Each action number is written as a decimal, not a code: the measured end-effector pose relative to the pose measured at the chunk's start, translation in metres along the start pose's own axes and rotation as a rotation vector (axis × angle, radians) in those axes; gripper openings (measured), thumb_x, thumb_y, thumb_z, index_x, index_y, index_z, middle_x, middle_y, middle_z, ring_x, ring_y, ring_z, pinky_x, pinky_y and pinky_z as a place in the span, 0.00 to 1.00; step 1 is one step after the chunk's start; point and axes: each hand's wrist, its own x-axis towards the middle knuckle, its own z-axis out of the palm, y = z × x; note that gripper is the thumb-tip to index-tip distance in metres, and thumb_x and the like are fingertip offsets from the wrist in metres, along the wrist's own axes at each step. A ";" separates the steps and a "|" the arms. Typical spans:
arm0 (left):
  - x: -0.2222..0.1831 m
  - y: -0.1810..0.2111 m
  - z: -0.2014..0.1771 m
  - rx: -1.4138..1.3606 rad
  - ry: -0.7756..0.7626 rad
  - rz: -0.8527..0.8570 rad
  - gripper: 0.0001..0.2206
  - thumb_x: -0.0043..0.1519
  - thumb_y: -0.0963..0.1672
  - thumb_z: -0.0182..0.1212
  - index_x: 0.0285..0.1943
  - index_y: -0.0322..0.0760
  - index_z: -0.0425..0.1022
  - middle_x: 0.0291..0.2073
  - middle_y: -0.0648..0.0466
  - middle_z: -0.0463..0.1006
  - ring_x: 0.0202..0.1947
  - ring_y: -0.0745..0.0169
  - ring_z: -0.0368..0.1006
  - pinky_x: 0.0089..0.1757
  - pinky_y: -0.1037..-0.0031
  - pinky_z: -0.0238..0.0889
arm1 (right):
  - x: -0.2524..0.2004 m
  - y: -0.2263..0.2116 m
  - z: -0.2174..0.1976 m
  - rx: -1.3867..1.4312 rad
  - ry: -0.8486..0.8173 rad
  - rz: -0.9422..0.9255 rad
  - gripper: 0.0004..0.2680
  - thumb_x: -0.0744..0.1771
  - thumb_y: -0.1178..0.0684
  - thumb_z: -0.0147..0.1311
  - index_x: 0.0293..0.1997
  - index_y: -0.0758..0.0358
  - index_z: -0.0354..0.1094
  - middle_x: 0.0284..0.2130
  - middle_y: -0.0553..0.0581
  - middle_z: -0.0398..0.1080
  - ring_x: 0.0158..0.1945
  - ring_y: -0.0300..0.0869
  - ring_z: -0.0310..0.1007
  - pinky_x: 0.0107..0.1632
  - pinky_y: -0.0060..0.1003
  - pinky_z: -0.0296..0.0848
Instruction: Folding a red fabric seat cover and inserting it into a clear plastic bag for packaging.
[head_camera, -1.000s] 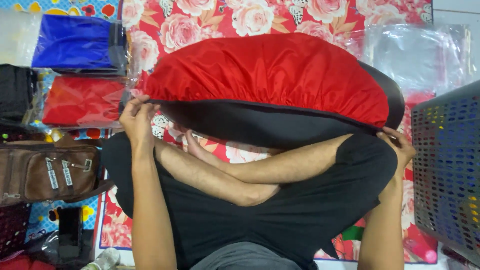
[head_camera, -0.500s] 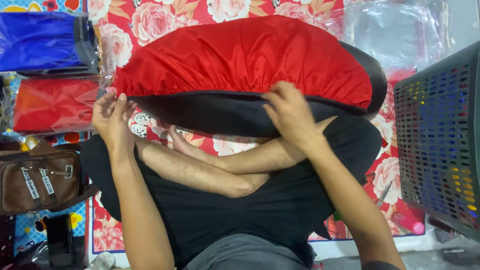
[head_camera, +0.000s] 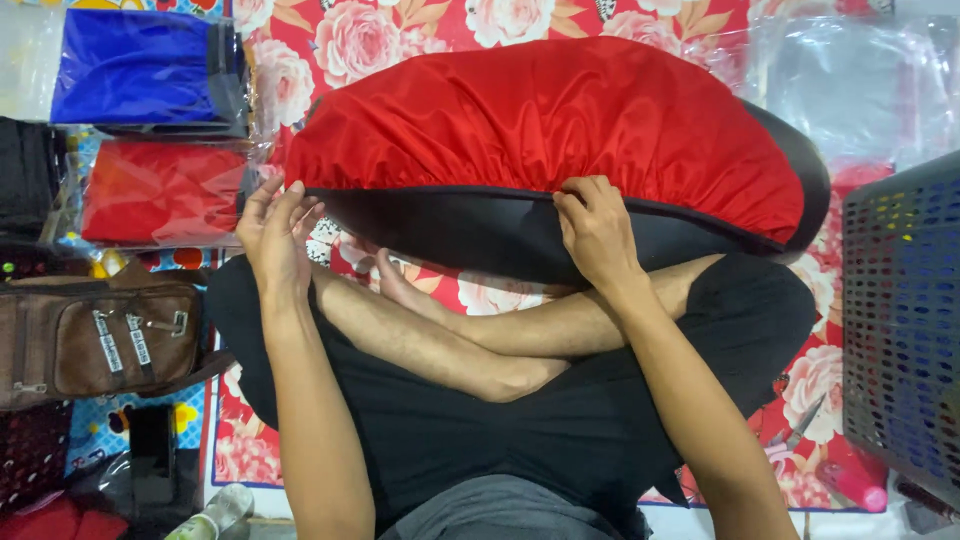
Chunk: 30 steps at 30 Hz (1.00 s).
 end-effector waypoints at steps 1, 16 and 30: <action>-0.001 0.003 0.001 -0.014 -0.003 -0.028 0.18 0.59 0.40 0.74 0.55 0.31 0.74 0.34 0.53 0.74 0.32 0.59 0.84 0.41 0.67 0.86 | -0.001 -0.002 0.002 -0.021 0.012 -0.003 0.04 0.69 0.59 0.60 0.35 0.61 0.76 0.37 0.53 0.71 0.44 0.44 0.72 0.42 0.35 0.69; -0.034 0.075 0.015 0.030 0.031 0.272 0.12 0.63 0.37 0.72 0.50 0.38 0.73 0.34 0.56 0.71 0.32 0.64 0.77 0.38 0.74 0.81 | 0.016 -0.034 -0.005 -0.032 0.096 -0.121 0.03 0.69 0.66 0.53 0.36 0.73 0.69 0.33 0.63 0.66 0.33 0.51 0.65 0.38 0.42 0.70; -0.091 0.192 0.109 0.335 -0.350 0.844 0.14 0.81 0.32 0.70 0.62 0.29 0.65 0.48 0.44 0.65 0.48 0.49 0.73 0.49 0.59 0.83 | 0.027 -0.085 0.049 -0.002 0.270 0.152 0.01 0.68 0.60 0.56 0.40 0.66 0.69 0.29 0.56 0.65 0.33 0.48 0.68 0.33 0.42 0.70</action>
